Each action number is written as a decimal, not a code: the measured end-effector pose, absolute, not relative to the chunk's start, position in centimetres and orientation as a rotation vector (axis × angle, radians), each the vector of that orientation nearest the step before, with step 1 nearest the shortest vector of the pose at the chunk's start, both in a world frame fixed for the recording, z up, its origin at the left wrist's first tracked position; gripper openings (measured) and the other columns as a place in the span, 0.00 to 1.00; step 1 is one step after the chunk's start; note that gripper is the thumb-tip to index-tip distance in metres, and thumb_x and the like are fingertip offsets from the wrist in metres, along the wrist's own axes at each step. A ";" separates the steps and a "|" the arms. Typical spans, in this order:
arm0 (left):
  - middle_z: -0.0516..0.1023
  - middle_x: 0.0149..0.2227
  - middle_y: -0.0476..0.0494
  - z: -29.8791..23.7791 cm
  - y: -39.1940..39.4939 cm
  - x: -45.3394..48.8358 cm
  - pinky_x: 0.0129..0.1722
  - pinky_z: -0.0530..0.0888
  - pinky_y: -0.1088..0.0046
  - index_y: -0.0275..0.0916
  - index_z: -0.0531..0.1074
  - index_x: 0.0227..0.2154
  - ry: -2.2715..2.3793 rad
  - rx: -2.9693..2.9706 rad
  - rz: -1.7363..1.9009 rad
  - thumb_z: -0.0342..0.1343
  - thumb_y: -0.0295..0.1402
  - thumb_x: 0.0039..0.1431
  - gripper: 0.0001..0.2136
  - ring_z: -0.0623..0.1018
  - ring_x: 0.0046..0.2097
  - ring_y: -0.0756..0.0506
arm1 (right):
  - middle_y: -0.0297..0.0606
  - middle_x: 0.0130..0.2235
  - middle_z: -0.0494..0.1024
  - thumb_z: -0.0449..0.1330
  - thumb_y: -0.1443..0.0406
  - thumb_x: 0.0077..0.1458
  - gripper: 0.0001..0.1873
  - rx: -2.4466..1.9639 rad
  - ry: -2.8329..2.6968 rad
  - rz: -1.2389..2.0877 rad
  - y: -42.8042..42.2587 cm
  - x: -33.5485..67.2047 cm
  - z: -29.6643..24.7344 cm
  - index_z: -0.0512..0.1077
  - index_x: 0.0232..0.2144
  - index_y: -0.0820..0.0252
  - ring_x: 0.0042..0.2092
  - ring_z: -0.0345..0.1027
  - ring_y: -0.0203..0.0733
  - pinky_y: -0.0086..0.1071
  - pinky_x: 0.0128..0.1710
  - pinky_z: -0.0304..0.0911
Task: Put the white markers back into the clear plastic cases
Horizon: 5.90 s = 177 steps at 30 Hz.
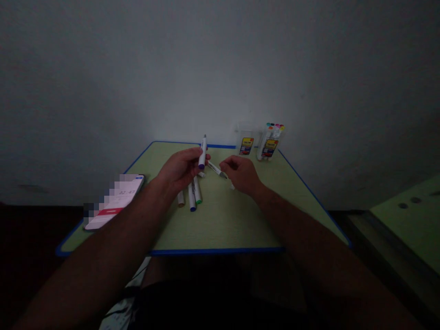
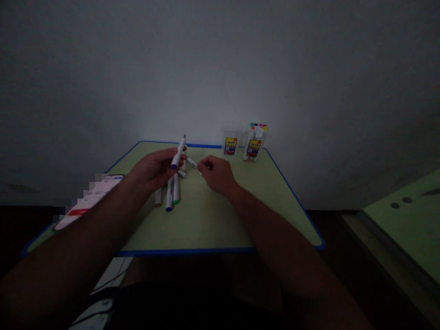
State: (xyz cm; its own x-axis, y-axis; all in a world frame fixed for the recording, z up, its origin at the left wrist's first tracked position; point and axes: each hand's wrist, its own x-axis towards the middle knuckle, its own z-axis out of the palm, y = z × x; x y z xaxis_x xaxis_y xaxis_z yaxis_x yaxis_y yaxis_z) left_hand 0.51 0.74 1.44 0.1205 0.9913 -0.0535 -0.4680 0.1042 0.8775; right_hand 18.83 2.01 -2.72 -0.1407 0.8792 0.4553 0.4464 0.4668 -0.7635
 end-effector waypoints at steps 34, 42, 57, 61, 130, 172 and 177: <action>0.75 0.27 0.45 0.9 1.9 -0.3 0.21 0.67 0.79 0.34 0.74 0.33 0.977 0.661 1.481 0.57 0.24 0.48 0.08 0.71 0.25 0.53 | 0.46 0.41 0.80 0.52 0.63 0.64 0.14 -1.140 -2.585 -0.286 0.7 16.6 -3.4 0.77 0.38 0.63 0.44 0.68 0.48 0.41 0.45 0.61; 0.75 0.27 0.46 1.0 1.8 -0.2 0.21 0.66 0.79 0.34 0.74 0.33 0.995 0.695 1.488 0.57 0.24 0.47 0.08 0.72 0.25 0.52 | 0.48 0.41 0.80 0.59 0.60 0.61 0.12 -1.264 -2.603 -0.234 0.6 16.5 -3.3 0.77 0.40 0.61 0.44 0.70 0.50 0.41 0.44 0.63; 0.74 0.27 0.47 0.8 1.8 -0.2 0.21 0.65 0.77 0.34 0.74 0.34 1.039 0.742 1.512 0.57 0.26 0.47 0.08 0.70 0.24 0.52 | 0.41 0.41 0.76 0.55 0.68 0.61 0.10 -0.908 -2.163 0.179 1.1 18.8 -2.4 0.74 0.42 0.60 0.41 0.67 0.40 0.35 0.44 0.63; 0.74 0.26 0.47 0.8 1.8 -0.2 0.22 0.66 0.77 0.35 0.74 0.33 1.067 0.793 1.515 0.58 0.26 0.46 0.09 0.69 0.24 0.52 | 0.39 0.39 0.76 0.56 0.66 0.59 0.09 -0.879 -2.060 0.183 1.3 19.5 -2.1 0.74 0.41 0.59 0.37 0.66 0.39 0.34 0.39 0.63; 0.79 0.32 0.47 -1.8 2.5 -0.1 0.35 0.70 0.70 0.38 0.79 0.35 1.286 1.490 1.414 0.63 0.28 0.43 0.12 0.74 0.32 0.48 | 0.29 0.27 0.78 0.64 0.64 0.52 0.06 -0.712 -0.989 1.324 3.4 21.4 -1.1 0.73 0.34 0.57 0.26 0.70 0.32 0.25 0.22 0.66; 0.79 0.28 0.49 -1.4 2.1 0.1 0.36 0.69 0.70 0.40 0.81 0.30 1.226 1.589 1.406 0.61 0.31 0.43 0.09 0.74 0.32 0.47 | 0.30 0.23 0.71 0.58 0.67 0.53 0.06 -0.660 -0.890 1.409 3.9 22.1 -1.0 0.75 0.32 0.60 0.21 0.61 0.31 0.27 0.22 0.65; 0.80 0.30 0.48 -1.5 2.1 0.1 0.38 0.70 0.69 0.40 0.82 0.31 1.248 1.609 1.390 0.61 0.31 0.44 0.10 0.75 0.34 0.46 | 0.29 0.22 0.70 0.57 0.67 0.54 0.06 -0.678 -0.907 1.396 3.8 22.1 -0.9 0.75 0.32 0.60 0.21 0.61 0.31 0.27 0.22 0.65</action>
